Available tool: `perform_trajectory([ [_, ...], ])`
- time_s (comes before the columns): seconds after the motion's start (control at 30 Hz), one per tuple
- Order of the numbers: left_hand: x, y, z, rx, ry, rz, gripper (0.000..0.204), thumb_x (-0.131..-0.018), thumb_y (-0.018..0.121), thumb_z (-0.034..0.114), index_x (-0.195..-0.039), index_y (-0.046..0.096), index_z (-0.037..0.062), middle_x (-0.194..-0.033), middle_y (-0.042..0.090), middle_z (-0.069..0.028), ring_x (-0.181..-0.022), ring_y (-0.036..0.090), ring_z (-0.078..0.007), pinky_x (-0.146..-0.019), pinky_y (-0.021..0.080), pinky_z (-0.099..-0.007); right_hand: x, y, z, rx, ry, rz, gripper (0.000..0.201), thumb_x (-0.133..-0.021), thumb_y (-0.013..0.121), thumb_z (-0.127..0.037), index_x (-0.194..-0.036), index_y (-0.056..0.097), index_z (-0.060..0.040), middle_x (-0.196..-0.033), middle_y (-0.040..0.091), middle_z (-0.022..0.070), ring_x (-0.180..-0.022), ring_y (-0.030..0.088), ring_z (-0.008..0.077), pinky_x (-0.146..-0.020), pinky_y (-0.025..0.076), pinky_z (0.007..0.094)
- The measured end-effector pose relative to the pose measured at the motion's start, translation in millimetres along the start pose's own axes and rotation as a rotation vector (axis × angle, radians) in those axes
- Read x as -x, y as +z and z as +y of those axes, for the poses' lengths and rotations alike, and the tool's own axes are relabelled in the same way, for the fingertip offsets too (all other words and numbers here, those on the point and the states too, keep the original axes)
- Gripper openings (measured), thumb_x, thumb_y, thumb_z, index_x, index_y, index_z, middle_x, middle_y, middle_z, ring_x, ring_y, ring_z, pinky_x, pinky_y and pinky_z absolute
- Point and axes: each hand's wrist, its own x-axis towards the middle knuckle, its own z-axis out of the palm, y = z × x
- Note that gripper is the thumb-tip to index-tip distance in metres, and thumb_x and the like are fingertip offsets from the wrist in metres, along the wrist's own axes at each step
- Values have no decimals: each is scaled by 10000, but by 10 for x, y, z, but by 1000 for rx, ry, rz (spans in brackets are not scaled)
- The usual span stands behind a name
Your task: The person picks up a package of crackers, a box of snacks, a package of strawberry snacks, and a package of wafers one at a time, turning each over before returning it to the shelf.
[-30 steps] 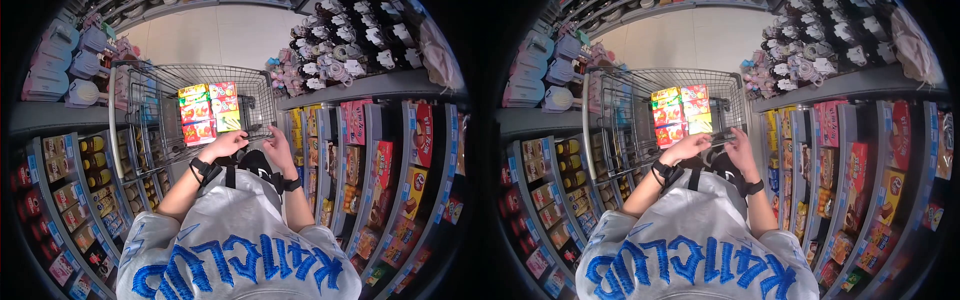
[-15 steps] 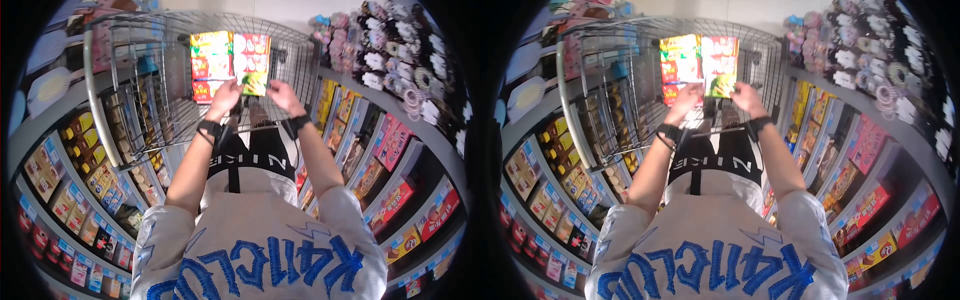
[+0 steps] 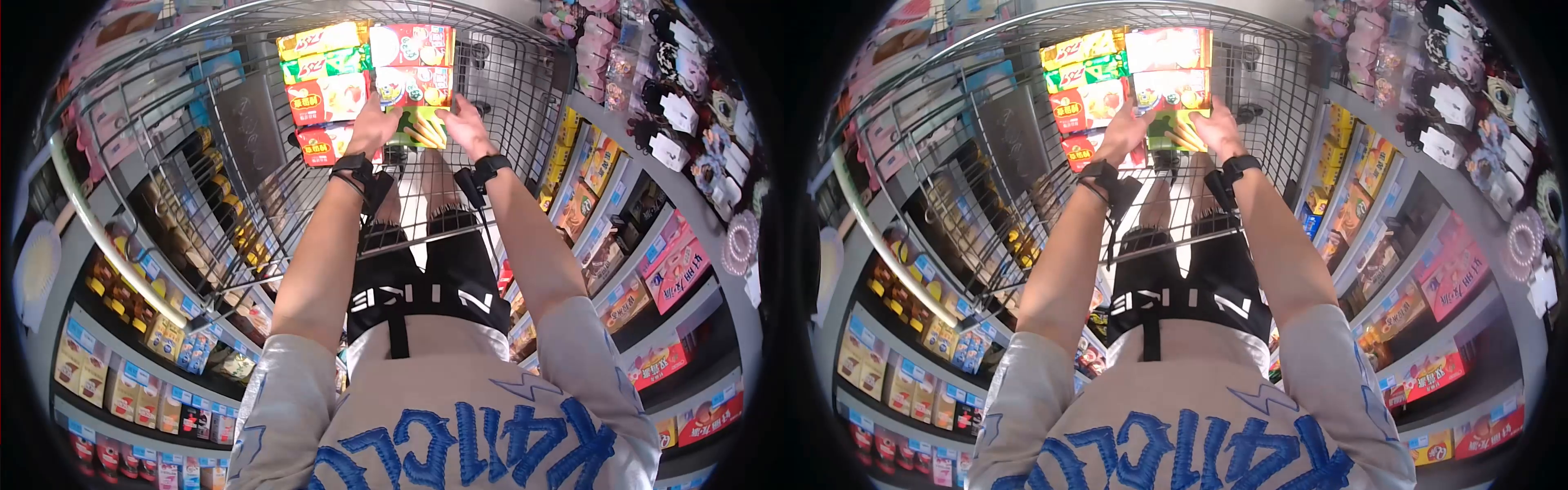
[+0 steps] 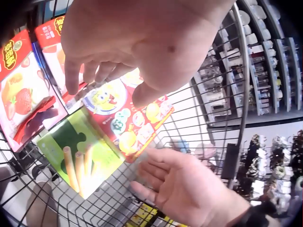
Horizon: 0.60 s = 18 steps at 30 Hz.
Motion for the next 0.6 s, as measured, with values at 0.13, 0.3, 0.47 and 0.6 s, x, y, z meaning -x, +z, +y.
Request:
perform_trajectory([
  [0.13,-269,161,-277,182,-12,5,677,-877,667,214,-1425,376,-56,-1321,578,-199,-1210,558,-278,-1029,411,-354,-196,122,180,-67,-72,-6,581,-819,633,-253,-1362,500,-95,-1275,616,217,-1215,569,374,-1038,448,398],
  [0.3,-410,264,-578,86,28,67,645,-788,712,295,-1282,475,-45,-1134,667,-240,-1082,643,-372,-944,478,-406,-59,-9,-6,-201,92,-92,520,-860,666,-142,-1328,518,29,-1185,664,133,-1064,619,189,-923,465,301],
  [0.47,-339,182,-654,81,-83,32,608,-795,698,368,-1171,593,-98,-1043,691,-262,-1025,668,-361,-895,489,-389,143,-106,-22,-177,26,-33,479,-868,673,-169,-1282,553,40,-1098,676,116,-975,638,174,-851,495,283],
  [0.6,301,-190,-71,117,-147,-64,556,-840,688,397,-1065,669,-112,-941,714,-212,-879,692,-275,-807,503,-373,673,-173,-174,-815,166,-34,418,-850,717,-91,-1219,525,-47,-1113,646,131,-950,665,230,-817,557,352],
])
